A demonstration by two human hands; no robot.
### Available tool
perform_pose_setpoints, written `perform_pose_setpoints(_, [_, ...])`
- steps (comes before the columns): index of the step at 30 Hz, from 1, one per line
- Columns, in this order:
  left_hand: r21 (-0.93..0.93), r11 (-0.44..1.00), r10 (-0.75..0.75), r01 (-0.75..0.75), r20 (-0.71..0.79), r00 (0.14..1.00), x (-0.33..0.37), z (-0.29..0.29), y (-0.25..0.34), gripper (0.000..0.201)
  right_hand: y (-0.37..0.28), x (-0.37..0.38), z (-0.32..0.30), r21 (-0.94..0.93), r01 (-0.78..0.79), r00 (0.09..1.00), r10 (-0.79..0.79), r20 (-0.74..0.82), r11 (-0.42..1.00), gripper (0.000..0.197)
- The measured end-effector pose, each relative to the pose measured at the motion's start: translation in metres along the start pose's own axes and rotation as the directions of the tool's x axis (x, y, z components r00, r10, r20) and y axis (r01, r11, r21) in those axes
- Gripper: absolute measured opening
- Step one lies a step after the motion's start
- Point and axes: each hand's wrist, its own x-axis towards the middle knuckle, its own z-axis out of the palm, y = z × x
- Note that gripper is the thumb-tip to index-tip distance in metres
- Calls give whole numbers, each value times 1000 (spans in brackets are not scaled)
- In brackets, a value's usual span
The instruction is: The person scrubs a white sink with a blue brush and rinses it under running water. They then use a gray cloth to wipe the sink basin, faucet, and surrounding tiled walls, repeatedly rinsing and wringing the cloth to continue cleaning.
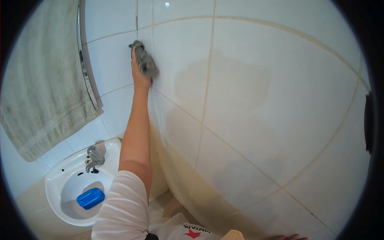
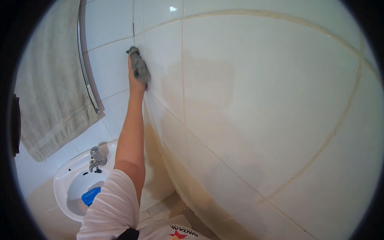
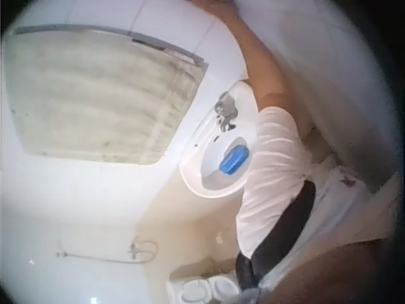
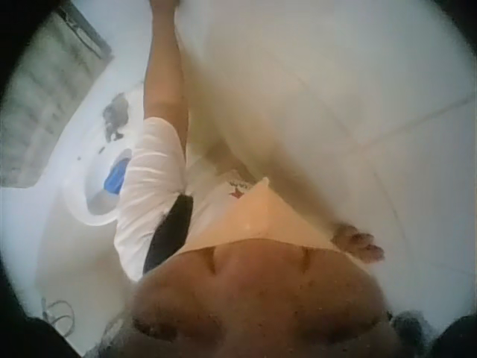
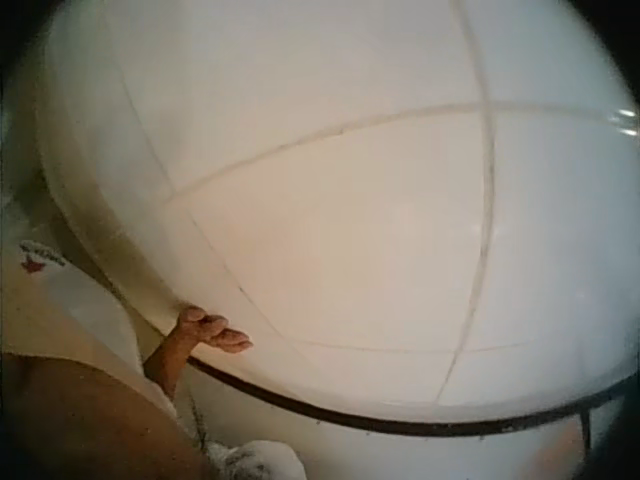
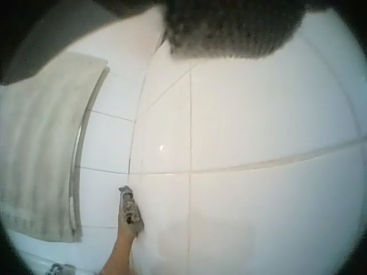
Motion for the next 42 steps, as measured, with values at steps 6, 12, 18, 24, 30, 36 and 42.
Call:
perform_pose_setpoints(6, [-447,792,-478,416,-29,878,-37,20,49,50,1,12,-3,21,-13,997,11,80,1000,49])
perform_pose_setpoints(12, [-31,997,-69,66,-103,992,-27,52,121,47,3,-7,-16,62,-100,974,85,209,993,52])
perform_pose_setpoints(18, [-7,848,529,-530,-57,847,-39,123,280,65,19,-19,-7,128,-36,992,20,125,991,44])
perform_pose_setpoints(24, [-350,789,579,-506,143,803,-148,190,447,71,26,-26,-9,108,-64,989,49,136,992,44])
perform_pose_setpoints(30, [-465,468,883,-751,210,420,-271,192,501,53,18,-39,-2,130,-98,984,76,161,987,45])
perform_pose_setpoints(36, [-492,549,821,-676,167,545,-265,163,438,40,31,-71,2,103,-117,969,90,231,988,45])
perform_pose_setpoints(42, [-168,756,654,-632,230,721,-203,108,320,34,35,-41,-11,40,20,986,-27,162,999,49])
